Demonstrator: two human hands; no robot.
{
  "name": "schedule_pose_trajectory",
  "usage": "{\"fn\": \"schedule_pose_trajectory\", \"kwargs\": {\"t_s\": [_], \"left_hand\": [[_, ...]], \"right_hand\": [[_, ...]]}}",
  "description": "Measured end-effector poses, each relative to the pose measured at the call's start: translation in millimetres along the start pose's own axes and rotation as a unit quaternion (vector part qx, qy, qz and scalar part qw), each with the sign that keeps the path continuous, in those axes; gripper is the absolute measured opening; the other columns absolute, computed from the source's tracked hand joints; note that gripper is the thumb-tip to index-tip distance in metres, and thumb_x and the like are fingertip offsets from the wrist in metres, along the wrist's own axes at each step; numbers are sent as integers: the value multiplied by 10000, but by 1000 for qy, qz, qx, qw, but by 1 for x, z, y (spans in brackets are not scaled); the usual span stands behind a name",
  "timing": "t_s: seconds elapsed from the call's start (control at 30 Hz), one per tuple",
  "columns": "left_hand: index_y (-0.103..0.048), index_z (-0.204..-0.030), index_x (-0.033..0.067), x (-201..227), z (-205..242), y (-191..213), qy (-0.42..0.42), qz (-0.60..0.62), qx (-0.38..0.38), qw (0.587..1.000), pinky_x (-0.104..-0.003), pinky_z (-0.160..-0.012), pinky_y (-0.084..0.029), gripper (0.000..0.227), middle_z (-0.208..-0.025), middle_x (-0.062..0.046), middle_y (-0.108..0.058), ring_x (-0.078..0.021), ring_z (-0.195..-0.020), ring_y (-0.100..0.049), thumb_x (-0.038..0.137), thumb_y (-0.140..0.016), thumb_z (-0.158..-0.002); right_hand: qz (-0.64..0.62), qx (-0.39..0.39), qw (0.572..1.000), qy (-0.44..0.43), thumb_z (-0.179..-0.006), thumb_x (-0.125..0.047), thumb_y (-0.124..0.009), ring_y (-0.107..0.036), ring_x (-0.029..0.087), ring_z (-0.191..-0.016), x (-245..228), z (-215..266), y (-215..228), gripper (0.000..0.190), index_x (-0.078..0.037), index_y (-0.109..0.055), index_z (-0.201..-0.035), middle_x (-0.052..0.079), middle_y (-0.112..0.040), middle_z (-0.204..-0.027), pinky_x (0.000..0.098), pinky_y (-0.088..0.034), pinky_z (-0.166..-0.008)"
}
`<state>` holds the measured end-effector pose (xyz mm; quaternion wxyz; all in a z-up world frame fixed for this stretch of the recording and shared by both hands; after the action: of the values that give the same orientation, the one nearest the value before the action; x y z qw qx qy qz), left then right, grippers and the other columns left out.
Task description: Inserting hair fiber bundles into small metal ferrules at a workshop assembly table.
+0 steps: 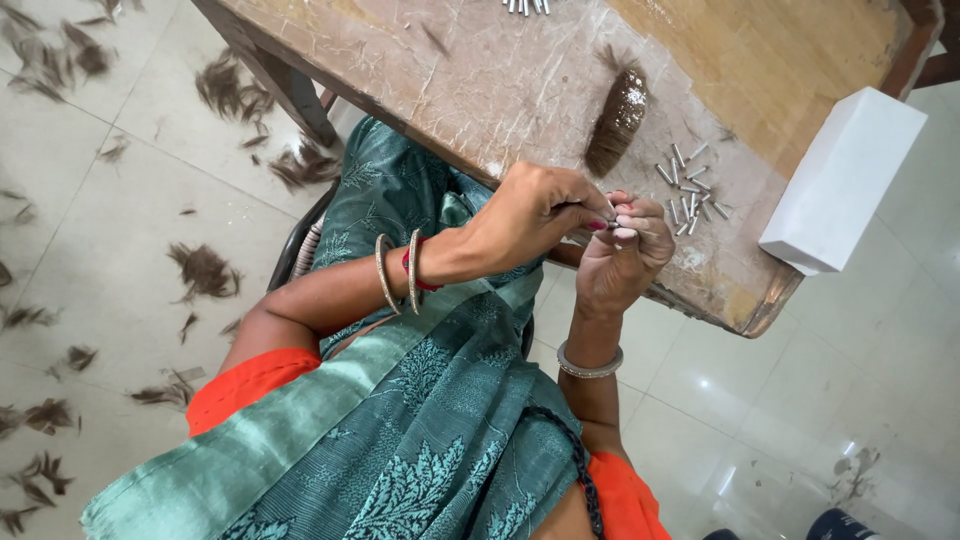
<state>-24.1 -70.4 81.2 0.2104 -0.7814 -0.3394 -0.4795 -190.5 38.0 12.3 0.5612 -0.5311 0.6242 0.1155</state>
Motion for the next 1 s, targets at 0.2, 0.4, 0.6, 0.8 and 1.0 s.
{"fn": "schedule_pose_trajectory", "kwargs": {"t_s": [0.2, 0.4, 0.6, 0.8, 1.0], "left_hand": [[-726, -982, -1, 5, -3, 6, 21, 20, -13, 999, -296, -723, -637, 88, -901, -136, -764, -222, -849, -804, -16, -706, -898], [-660, -961, -17, 18, -2, 7, -29, -47, -13, 998, -340, -719, -622, 89, -897, -154, -741, -280, -845, -778, -61, -643, -886], [-626, -967, -12, 19, 0, 4, -63, -97, -5, 993, -398, -697, -600, 157, -894, -180, -724, -353, -828, -746, -102, -562, -855], [-643, -969, -8, 4, -2, 6, -36, -62, 28, 997, -378, -656, -598, 115, -858, -185, -725, -340, -795, -754, -75, -610, -882], [-654, -972, -24, -15, -11, 9, -20, 26, 42, 999, -298, -709, -639, 113, -867, -152, -755, -227, -839, -792, -92, -673, -883]], "right_hand": [[105, -44, 991, 65, -928, -61, -794, -678, 263, -1077, -30, -12, -35, 102, -2, -711, -937, 82, -675, -1037, 381, -583, -1029], [325, -84, 932, 138, -938, -21, -786, -731, 259, -1029, -60, -15, -64, 71, 23, -732, -924, 114, -720, -994, 345, -625, -889], [358, -86, 924, 101, -967, 9, -750, -736, 234, -1052, -54, -13, -71, 13, 19, -745, -973, 143, -744, -1056, 298, -639, -806], [275, -71, 957, 63, -986, -8, -738, -716, 203, -1044, -31, -12, -54, 57, 21, -739, -1035, 134, -737, -1087, 311, -614, -909], [220, -80, 972, 17, -1016, -132, -738, -696, 160, -939, -20, -25, -50, 178, 28, -732, -1095, 105, -706, -1082, 315, -628, -860]]}}
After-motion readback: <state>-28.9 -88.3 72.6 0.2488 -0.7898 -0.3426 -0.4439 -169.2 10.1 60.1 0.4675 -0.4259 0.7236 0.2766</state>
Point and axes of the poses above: each hand's wrist, its own z-axis away from the middle knuckle, its own y-axis out of the back of the hand, x = y × z, the point moved 10 cm from there along -z, towards the middle knuckle
